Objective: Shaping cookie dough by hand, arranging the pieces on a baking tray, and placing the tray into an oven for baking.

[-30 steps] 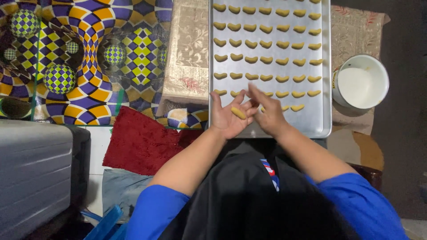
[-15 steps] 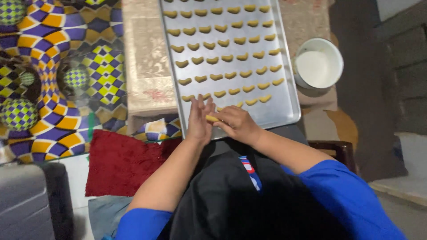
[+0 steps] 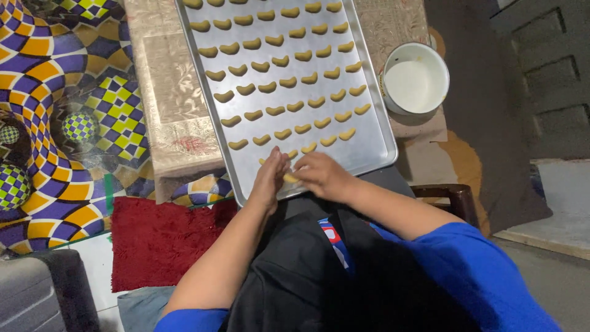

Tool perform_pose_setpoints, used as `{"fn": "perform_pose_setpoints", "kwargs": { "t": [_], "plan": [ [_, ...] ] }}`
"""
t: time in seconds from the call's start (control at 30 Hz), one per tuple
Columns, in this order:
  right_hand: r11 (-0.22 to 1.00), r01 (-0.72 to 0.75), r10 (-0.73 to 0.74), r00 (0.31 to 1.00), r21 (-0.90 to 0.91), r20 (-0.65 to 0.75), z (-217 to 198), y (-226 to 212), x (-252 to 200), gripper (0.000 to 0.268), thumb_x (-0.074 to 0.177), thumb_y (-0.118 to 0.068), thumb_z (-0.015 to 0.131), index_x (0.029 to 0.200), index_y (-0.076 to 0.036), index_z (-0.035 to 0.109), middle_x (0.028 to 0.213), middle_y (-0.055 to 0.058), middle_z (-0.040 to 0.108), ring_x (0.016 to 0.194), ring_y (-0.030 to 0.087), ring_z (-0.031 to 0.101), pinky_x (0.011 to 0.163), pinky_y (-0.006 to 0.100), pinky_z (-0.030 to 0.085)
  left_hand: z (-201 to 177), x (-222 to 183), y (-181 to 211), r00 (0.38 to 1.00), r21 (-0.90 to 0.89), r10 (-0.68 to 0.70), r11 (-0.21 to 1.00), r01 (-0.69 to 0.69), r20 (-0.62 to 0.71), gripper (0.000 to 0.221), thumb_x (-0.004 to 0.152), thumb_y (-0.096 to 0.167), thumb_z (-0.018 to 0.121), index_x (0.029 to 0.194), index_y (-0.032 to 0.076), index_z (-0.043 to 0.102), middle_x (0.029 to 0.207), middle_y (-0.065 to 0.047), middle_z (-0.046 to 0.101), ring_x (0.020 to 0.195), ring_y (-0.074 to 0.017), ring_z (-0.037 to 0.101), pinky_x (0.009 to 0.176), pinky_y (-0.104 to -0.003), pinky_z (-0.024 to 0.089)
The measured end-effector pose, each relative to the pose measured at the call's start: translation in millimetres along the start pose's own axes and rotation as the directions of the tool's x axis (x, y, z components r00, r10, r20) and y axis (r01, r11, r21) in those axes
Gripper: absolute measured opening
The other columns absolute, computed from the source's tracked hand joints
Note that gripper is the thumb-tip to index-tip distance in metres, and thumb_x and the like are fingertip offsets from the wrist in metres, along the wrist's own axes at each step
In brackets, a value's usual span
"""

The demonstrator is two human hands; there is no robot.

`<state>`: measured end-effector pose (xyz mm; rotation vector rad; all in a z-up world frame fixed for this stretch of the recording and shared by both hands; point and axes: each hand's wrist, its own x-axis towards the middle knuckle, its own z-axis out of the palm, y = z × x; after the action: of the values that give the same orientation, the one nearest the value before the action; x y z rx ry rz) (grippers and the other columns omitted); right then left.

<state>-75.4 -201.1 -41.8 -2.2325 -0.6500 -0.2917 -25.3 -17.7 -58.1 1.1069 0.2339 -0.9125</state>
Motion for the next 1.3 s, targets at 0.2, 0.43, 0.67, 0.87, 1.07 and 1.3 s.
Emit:
{"fn": "perform_pose_setpoints", "kwargs": {
  "t": [0.2, 0.43, 0.67, 0.87, 1.07, 1.3],
  "plan": [
    [0.789, -0.295, 0.181, 0.95, -0.539, -0.255, -66.3, 106.7, -77.4, 0.008, 0.085, -0.016, 0.081, 0.092, -0.016, 0.078, 0.097, 0.009, 0.068, 0.094, 0.034, 0.062, 0.082, 0.046, 0.048, -5.8, -10.8, 42.7, 0.97, -0.086, 0.004, 0.996, -0.025, -0.243, 0.063, 0.099, 0.046, 0.058, 0.152, 0.012, 0.048, 0.142, -0.014, 0.059, 0.124, -0.0284, 0.06, 0.112, -0.048, 0.035],
    [0.521, -0.549, 0.476, 0.822, -0.653, -0.312, -102.9, 121.8, -116.9, 0.013, 0.086, -0.029, 0.085, 0.098, -0.027, 0.08, 0.095, -0.004, 0.066, 0.105, 0.024, 0.059, 0.084, 0.042, 0.039, -36.0, 4.9, 38.8, 0.951, -0.318, -0.069, 0.948, -0.031, -0.301, 0.054, 0.099, 0.051, 0.052, 0.14, 0.016, 0.052, 0.128, -0.001, 0.065, 0.105, -0.0155, 0.063, 0.087, -0.029, 0.041],
    [0.445, -0.488, 0.424, 0.853, -0.751, -0.303, -95.1, 133.5, -111.6, 0.002, 0.095, -0.037, 0.078, 0.097, -0.038, 0.077, 0.095, -0.013, 0.065, 0.116, 0.016, 0.053, 0.093, 0.042, 0.031, -41.3, 7.4, 44.5, 0.95, -0.37, -0.051, 0.926, -0.07, -0.309, 0.044, 0.099, 0.05, 0.053, 0.131, 0.019, 0.056, 0.135, -0.004, 0.064, 0.119, -0.0216, 0.061, 0.098, -0.034, 0.036],
    [0.442, -0.498, 0.471, 0.837, -0.746, -0.279, -92.0, 136.0, -115.4, 0.017, 0.09, -0.035, 0.08, 0.105, -0.04, 0.076, 0.1, -0.013, 0.066, 0.12, 0.018, 0.053, 0.092, 0.046, 0.031, -37.7, 2.4, 44.4, 0.951, -0.373, -0.074, 0.927, -0.046, -0.301, 0.045, 0.099, 0.049, 0.053, 0.132, 0.019, 0.056, 0.137, -0.004, 0.063, 0.122, -0.0218, 0.06, 0.1, -0.035, 0.035],
    [0.424, -0.482, 0.443, 0.849, -0.767, -0.288, -85.2, 134.5, -110.8, 0.006, 0.096, -0.034, 0.08, 0.101, -0.038, 0.078, 0.099, -0.013, 0.067, 0.121, 0.016, 0.054, 0.092, 0.042, 0.03, -44.7, 7.6, 43.3, 0.934, -0.39, -0.054, 0.916, -0.094, -0.352, 0.043, 0.099, 0.048, 0.054, 0.131, 0.019, 0.056, 0.138, -0.002, 0.062, 0.128, -0.023, 0.056, 0.108, -0.037, 0.031],
    [0.449, -0.462, 0.439, 0.86, -0.765, -0.261, -84.2, 143.4, -119.1, 0.026, 0.092, -0.032, 0.081, 0.117, -0.037, 0.078, 0.109, -0.011, 0.069, 0.122, 0.018, 0.054, 0.092, 0.043, 0.03, -42.8, 2.6, 52.9, 0.889, -0.408, -0.059, 0.901, -0.148, -0.454, 0.028, 0.092, 0.041, 0.066, 0.111, 0.02, 0.063, 0.107, 0.007, 0.06, 0.104, -0.0146, 0.055, 0.106, -0.038, 0.03]
  ]
}}
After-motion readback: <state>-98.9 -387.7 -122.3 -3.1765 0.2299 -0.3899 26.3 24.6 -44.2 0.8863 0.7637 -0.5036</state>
